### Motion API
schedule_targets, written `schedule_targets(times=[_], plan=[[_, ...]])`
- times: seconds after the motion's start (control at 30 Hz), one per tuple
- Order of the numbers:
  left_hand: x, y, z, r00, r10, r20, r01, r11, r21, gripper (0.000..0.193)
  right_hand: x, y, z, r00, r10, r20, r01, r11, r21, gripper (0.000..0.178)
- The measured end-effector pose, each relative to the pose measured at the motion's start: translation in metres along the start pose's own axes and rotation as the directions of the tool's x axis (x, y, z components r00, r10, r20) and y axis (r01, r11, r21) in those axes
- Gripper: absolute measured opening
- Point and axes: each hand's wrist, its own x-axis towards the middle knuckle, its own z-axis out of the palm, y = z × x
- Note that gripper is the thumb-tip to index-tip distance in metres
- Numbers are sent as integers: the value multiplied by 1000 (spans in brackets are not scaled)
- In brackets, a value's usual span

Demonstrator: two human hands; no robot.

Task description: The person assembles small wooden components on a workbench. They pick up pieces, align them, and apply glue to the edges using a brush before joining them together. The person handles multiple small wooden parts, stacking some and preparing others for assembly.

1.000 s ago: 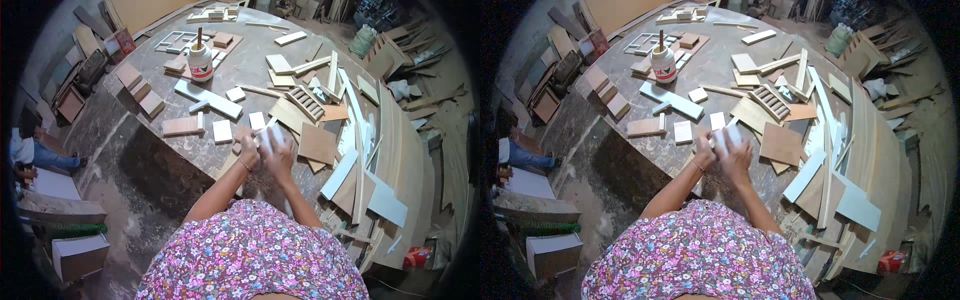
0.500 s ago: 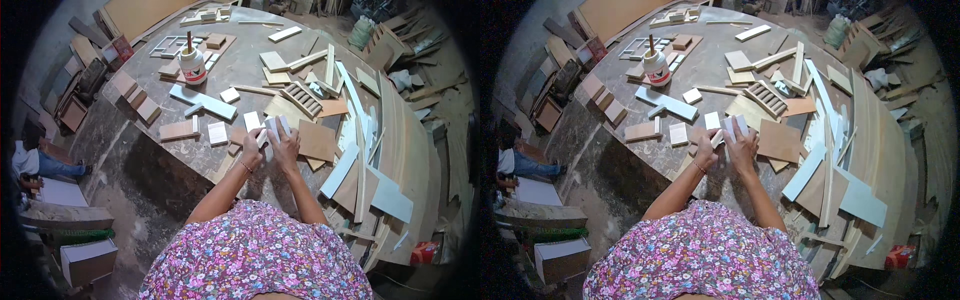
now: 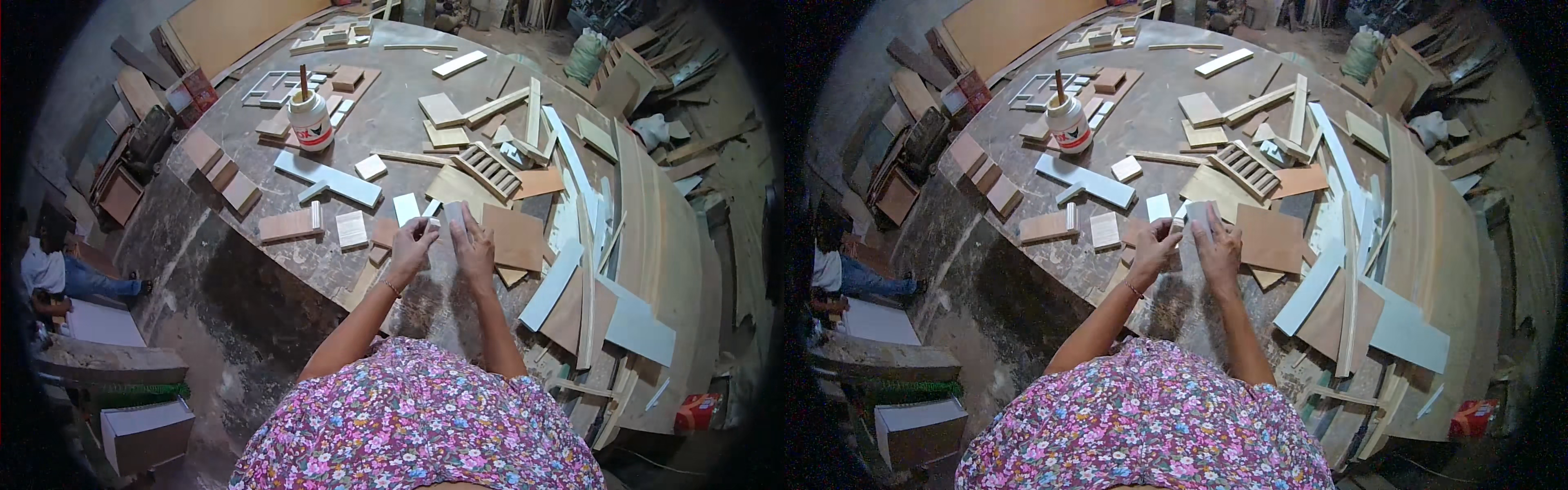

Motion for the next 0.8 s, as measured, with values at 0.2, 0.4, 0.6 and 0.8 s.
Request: schedule_targets(times=[0.2,0.4,0.6,0.8], plan=[[-6,17,-4,972,233,21,-205,804,558,18,-5,-27,8,999,-5,38,15,967,-255,50],[-3,5,-7,953,302,-22,-242,803,544,14,6,-33,13,990,58,131,-23,966,-257,50],[-8,14,-14,944,331,-11,-268,783,561,18,-6,-36,22,993,16,120,17,963,-269,51],[-5,12,-14,953,303,-1,-234,739,632,19,11,-37,20,980,96,172,-66,982,-175,53]])
